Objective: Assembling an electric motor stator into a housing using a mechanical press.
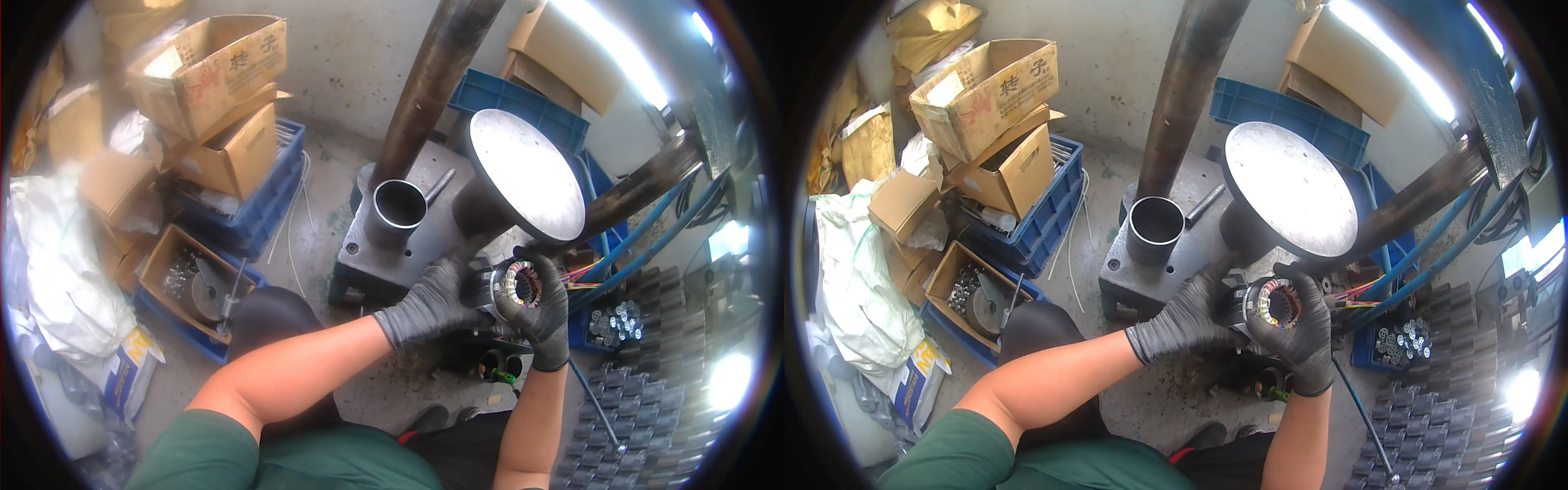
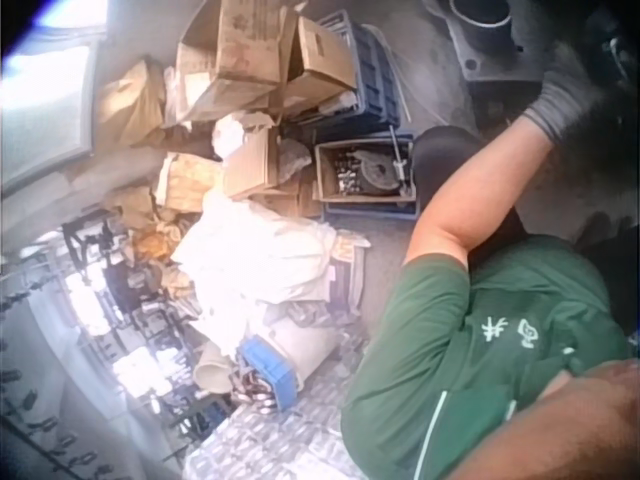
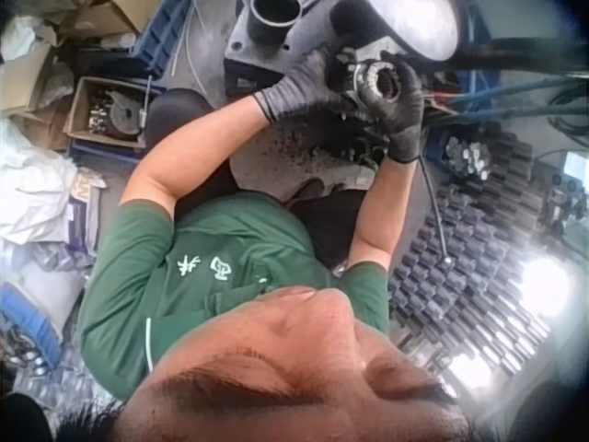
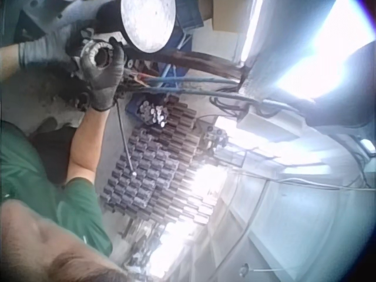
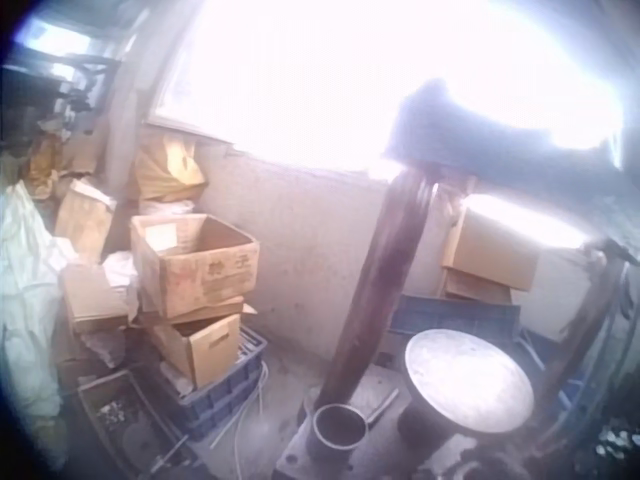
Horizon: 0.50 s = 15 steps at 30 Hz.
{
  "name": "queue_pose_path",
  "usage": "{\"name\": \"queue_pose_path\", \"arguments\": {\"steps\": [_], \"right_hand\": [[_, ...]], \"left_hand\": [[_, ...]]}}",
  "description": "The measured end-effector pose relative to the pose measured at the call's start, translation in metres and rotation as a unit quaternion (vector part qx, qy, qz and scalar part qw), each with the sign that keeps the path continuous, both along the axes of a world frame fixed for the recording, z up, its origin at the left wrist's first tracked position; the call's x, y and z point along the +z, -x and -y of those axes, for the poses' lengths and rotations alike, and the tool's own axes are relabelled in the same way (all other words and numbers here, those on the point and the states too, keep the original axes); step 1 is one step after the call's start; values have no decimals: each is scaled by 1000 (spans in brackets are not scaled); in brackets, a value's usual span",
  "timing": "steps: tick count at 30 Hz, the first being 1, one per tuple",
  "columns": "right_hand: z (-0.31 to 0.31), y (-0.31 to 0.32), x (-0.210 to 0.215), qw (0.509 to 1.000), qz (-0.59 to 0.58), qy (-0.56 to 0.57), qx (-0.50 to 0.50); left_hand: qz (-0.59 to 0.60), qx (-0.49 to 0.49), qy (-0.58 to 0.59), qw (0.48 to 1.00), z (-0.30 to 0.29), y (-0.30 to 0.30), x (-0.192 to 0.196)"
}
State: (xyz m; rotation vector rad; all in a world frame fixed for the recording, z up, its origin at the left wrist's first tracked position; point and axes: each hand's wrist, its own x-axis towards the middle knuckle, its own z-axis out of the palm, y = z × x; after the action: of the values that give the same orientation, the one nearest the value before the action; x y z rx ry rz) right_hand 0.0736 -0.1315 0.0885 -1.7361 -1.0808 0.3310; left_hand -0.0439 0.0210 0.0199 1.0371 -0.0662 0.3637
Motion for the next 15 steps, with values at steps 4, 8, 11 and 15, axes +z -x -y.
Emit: {"name": "queue_pose_path", "arguments": {"steps": [4, 8, 11, 15], "right_hand": [[16, -19, -10, 983, 174, -34, 49], [25, -15, -14, 994, -33, -63, 81], [37, -20, -28, 991, -48, -72, 98], [28, 1, -41, 977, -166, -115, 70]], "left_hand": [[-9, 57, -167, 984, -4, -2, -13], [27, 53, -106, 993, 2, -4, -16], [-4, 45, -140, 989, -1, -11, -27], [-84, 73, -89, 990, 9, 8, -10]]}}
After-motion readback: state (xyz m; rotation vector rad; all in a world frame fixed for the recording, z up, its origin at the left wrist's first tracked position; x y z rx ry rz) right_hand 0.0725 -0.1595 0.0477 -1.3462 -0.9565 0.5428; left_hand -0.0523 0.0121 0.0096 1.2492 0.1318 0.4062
